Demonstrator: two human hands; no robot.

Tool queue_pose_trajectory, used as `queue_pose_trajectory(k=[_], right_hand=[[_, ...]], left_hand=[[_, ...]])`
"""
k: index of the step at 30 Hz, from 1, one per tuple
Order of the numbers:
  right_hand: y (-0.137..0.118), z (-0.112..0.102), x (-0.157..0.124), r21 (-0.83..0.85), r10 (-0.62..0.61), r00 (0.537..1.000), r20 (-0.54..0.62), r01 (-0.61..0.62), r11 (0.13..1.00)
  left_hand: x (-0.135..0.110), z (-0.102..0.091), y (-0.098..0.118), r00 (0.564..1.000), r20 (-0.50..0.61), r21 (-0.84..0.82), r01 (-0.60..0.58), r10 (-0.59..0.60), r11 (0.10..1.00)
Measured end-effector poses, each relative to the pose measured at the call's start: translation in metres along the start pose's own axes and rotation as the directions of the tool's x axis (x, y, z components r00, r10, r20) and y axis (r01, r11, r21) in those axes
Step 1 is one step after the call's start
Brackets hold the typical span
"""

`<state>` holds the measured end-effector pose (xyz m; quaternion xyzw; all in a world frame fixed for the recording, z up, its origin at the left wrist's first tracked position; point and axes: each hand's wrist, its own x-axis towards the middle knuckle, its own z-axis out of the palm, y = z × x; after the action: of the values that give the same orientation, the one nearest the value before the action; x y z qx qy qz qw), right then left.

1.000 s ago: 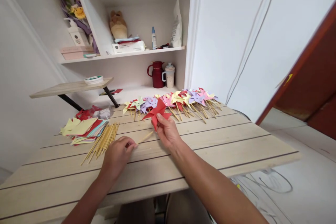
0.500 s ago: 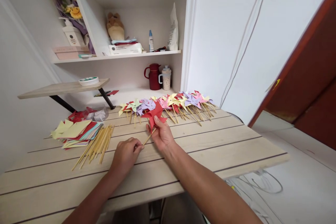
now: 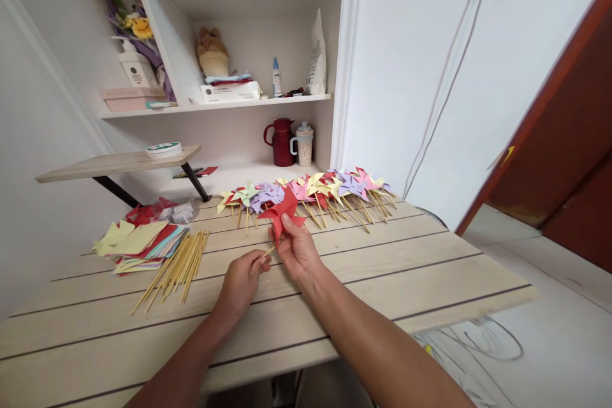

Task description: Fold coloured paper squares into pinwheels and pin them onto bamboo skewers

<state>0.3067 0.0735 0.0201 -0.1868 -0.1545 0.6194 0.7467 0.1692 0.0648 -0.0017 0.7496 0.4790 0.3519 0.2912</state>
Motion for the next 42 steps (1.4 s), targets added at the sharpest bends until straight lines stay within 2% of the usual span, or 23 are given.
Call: queue_pose_trajectory(k=[2,4,6,8,10,13,16,19,22,26,29,33,36,39,42], right_hand=[[-0.006,0.002,-0.002,-0.061,-0.051,0.998,0.047,0.054,0.997],[-0.013,0.003,-0.005,-0.164,-0.132,0.984,0.121,0.151,0.975],[-0.020,0.004,-0.011,-0.300,-0.206,0.958,0.202,0.260,0.918],[-0.026,0.004,-0.018,-0.451,-0.239,0.914,0.329,0.374,0.810],[-0.029,0.006,-0.026,-0.581,-0.183,0.831,0.526,0.508,0.637],[-0.029,0.010,-0.036,-0.606,-0.077,0.675,0.734,0.702,0.375],[-0.026,0.015,-0.041,-0.525,-0.053,0.551,0.833,0.816,0.240],[-0.027,0.016,-0.041,-0.455,-0.069,0.475,0.877,0.868,0.197],[-0.030,0.016,-0.040,-0.426,-0.131,0.449,0.884,0.889,0.169],[-0.034,0.015,-0.038,-0.372,-0.224,0.397,0.890,0.917,0.147],[-0.036,0.014,-0.038,-0.328,-0.230,0.352,0.907,0.935,0.137],[-0.038,0.015,-0.041,-0.285,-0.257,0.304,0.917,0.952,0.111],[-0.040,0.016,-0.043,-0.287,-0.301,0.302,0.905,0.953,0.093],[-0.041,0.017,-0.044,-0.309,-0.318,0.322,0.892,0.947,0.092],[-0.039,0.017,-0.044,-0.303,-0.299,0.314,0.901,0.949,0.084]], left_hand=[[0.000,-0.005,-0.008,0.989,-0.095,-0.283,0.081,-0.112,0.956],[0.000,-0.012,-0.011,0.965,-0.154,-0.483,0.113,-0.211,0.868],[0.000,-0.019,-0.008,0.948,-0.169,-0.598,0.118,-0.269,0.793],[-0.001,-0.024,-0.003,0.943,-0.157,-0.666,0.118,-0.293,0.736],[-0.003,-0.028,0.002,0.951,-0.136,-0.703,0.104,-0.276,0.704],[-0.007,-0.029,0.008,0.984,-0.066,-0.715,0.070,-0.167,0.696],[-0.009,-0.027,0.007,0.998,0.024,-0.712,0.053,-0.051,0.700],[-0.008,-0.023,0.004,1.000,0.013,-0.721,0.027,-0.026,0.693],[-0.009,-0.023,0.005,0.999,-0.035,-0.708,-0.013,-0.017,0.707],[-0.015,-0.026,0.012,0.990,-0.140,-0.591,-0.108,0.030,0.800],[-0.019,-0.027,0.014,0.953,-0.282,-0.425,-0.225,0.108,0.877],[-0.017,-0.028,0.008,0.861,-0.418,-0.188,-0.393,0.289,0.900],[-0.017,-0.027,0.005,0.799,-0.478,-0.073,-0.449,0.364,0.891],[-0.021,-0.028,0.011,0.790,-0.548,-0.074,-0.374,0.276,0.924],[-0.025,-0.029,0.019,0.797,-0.570,-0.115,-0.319,0.201,0.941]])
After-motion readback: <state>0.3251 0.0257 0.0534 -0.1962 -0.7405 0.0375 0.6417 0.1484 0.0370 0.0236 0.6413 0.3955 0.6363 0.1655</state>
